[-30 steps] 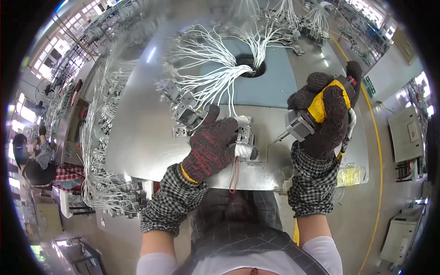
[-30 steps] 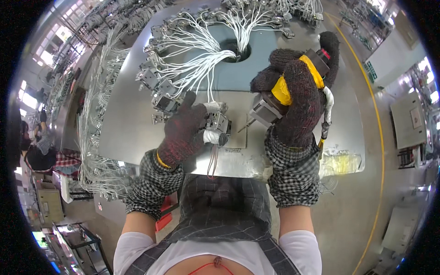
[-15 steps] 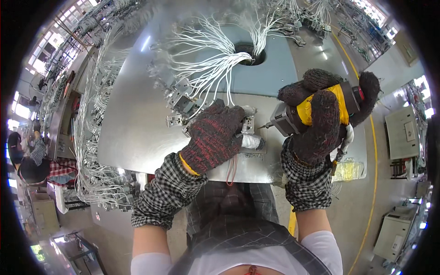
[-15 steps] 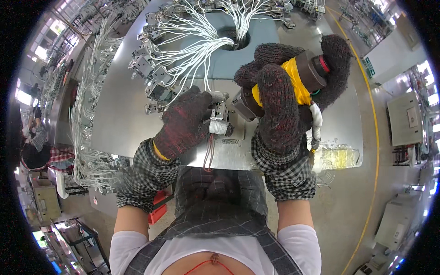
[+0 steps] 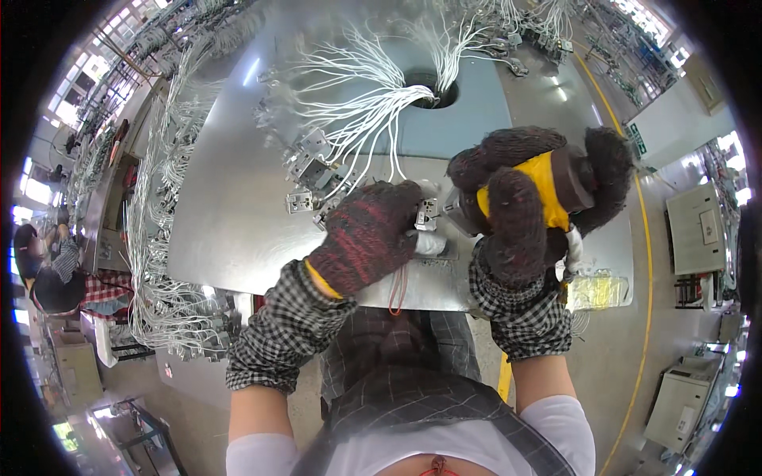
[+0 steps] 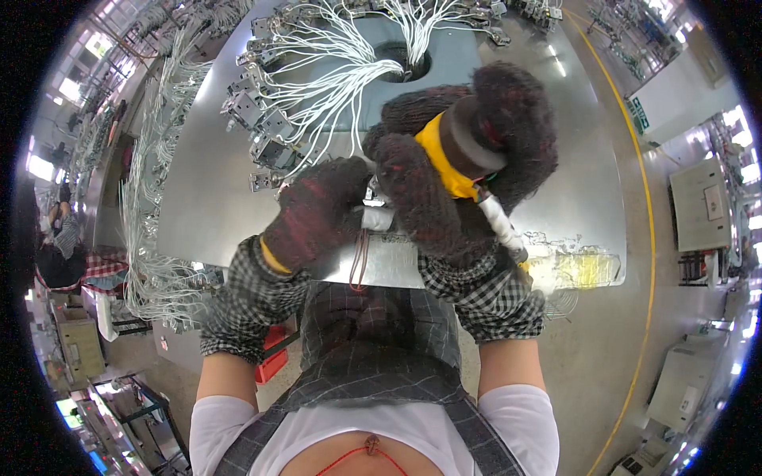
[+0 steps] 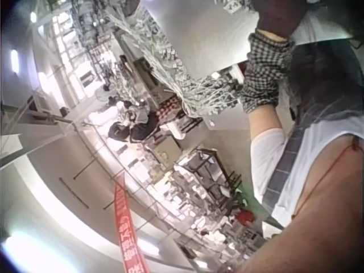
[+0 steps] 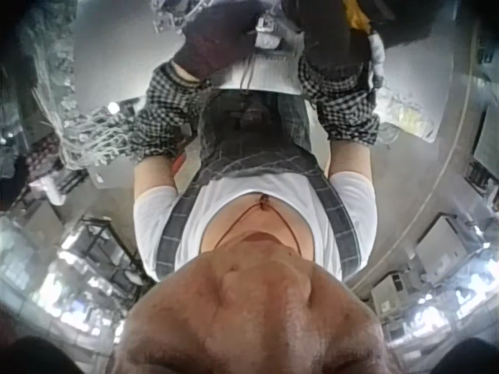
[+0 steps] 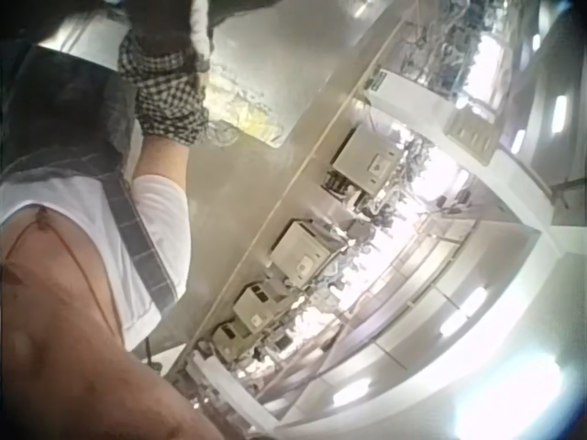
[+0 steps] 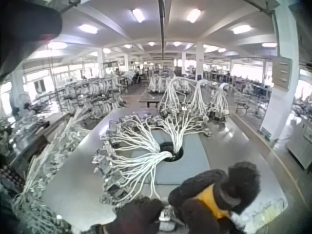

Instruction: Assembling wire harnesses and electronic components at a manual assembly station.

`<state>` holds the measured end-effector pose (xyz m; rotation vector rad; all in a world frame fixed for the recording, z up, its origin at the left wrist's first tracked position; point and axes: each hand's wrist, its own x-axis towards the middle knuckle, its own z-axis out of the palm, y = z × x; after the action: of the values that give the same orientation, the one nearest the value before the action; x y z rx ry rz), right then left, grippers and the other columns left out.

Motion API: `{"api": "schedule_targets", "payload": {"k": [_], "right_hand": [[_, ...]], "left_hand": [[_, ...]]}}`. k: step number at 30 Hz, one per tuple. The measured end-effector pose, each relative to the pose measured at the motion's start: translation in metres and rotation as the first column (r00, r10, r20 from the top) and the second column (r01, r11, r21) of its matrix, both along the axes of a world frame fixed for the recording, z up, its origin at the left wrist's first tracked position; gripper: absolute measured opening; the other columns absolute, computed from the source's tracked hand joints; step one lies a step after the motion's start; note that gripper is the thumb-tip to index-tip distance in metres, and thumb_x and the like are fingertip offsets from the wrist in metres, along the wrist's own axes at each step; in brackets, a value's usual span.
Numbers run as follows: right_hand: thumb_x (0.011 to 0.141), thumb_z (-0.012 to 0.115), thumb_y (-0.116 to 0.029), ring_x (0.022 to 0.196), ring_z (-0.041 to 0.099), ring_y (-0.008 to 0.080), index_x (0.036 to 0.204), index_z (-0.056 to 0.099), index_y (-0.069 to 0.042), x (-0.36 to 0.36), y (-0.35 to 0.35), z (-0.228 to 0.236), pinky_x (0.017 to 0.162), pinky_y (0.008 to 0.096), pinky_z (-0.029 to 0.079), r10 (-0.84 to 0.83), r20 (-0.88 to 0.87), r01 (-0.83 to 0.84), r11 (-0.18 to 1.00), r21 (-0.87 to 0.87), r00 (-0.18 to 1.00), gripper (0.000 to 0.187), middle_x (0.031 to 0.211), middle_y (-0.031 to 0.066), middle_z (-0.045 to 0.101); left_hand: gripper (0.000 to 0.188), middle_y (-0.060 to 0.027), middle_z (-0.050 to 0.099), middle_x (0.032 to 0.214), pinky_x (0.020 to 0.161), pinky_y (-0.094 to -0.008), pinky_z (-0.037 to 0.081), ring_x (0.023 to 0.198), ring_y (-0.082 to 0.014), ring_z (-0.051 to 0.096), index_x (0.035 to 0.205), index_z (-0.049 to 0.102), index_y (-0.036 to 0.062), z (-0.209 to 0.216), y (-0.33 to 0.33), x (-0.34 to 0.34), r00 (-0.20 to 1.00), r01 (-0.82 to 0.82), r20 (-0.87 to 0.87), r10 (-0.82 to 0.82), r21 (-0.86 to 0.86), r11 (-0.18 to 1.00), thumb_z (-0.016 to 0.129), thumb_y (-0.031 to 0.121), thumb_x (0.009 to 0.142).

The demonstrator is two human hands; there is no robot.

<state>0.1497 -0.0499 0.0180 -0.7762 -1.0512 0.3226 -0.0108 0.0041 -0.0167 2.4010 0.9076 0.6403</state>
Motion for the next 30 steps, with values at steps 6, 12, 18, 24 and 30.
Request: {"api": "schedule_targets", "payload": {"k": [6, 12, 18, 24, 30], "right_hand": [[0.085, 0.075, -0.01, 0.086, 0.069, 0.0309, 0.145, 0.028, -0.01, 0.006, 0.019, -0.004, 0.069, 0.0443, 0.063, 0.194, -0.014, -0.19, 0.969, 0.156, 0.981, 0.076, 0.113, 0.0179, 0.062], [0.08, 0.077, -0.001, 0.082, 0.069, 0.0223, 0.138, 0.036, -0.009, -0.003, 0.007, 0.003, 0.073, 0.0379, 0.058, 0.169, -0.112, -0.164, 0.985, 0.052, 0.979, 0.072, 0.099, 0.0152, 0.066], [0.082, 0.073, 0.003, 0.098, 0.065, 0.0244, 0.136, 0.039, -0.009, 0.006, 0.008, -0.017, 0.08, 0.0406, 0.058, 0.185, 0.075, -0.192, 0.977, 0.09, 0.98, 0.066, 0.115, 0.0153, 0.06], [0.088, 0.069, -0.001, 0.086, 0.064, 0.0221, 0.146, 0.028, -0.024, 0.007, 0.012, -0.018, 0.07, 0.0378, 0.057, 0.123, 0.167, -0.14, 0.986, 0.093, 0.978, 0.074, 0.108, 0.0141, 0.061], [0.087, 0.07, -0.001, 0.081, 0.065, 0.0226, 0.146, 0.029, -0.022, 0.006, 0.014, -0.015, 0.068, 0.0373, 0.058, 0.164, 0.064, -0.171, 0.976, 0.132, 0.984, 0.075, 0.103, 0.0141, 0.062]], "left_hand": [[0.087, -0.0102, 0.065, 0.104, 0.081, -0.0402, 0.051, 0.091, -0.0306, 0.063, 0.138, 0.049, 0.0054, 0.044, 0.013, -0.05, 0.996, 0.075, 0.037, -0.087, 0.241, 0.968, 0.087, 0.033, 0.065], [0.049, -0.0085, 0.062, 0.107, 0.096, -0.048, 0.039, 0.102, -0.0254, 0.058, 0.124, 0.058, 0.0092, -0.004, 0.008, -0.039, 0.89, 0.208, -0.442, 0.115, 0.617, 0.759, 0.06, 0.034, 0.082], [0.043, -0.0071, 0.065, 0.105, 0.094, -0.0453, 0.042, 0.104, -0.0267, 0.058, 0.115, 0.062, 0.0127, 0.016, 0.016, -0.036, 0.857, 0.193, -0.512, 0.06, 0.426, 0.884, 0.067, 0.035, 0.079], [0.044, -0.0089, 0.07, 0.097, 0.09, -0.0451, 0.046, 0.104, -0.0292, 0.06, 0.106, 0.066, 0.0125, 0.035, 0.038, -0.026, 0.784, 0.152, -0.62, -0.024, 0.155, 0.976, 0.076, 0.036, 0.071], [0.046, -0.0096, 0.067, 0.094, 0.075, -0.0347, 0.054, 0.09, -0.0193, 0.067, 0.111, 0.058, 0.0036, 0.069, 0.05, -0.025, 0.96, -0.008, -0.257, -0.111, -0.421, 0.907, 0.081, 0.026, 0.078]]}}
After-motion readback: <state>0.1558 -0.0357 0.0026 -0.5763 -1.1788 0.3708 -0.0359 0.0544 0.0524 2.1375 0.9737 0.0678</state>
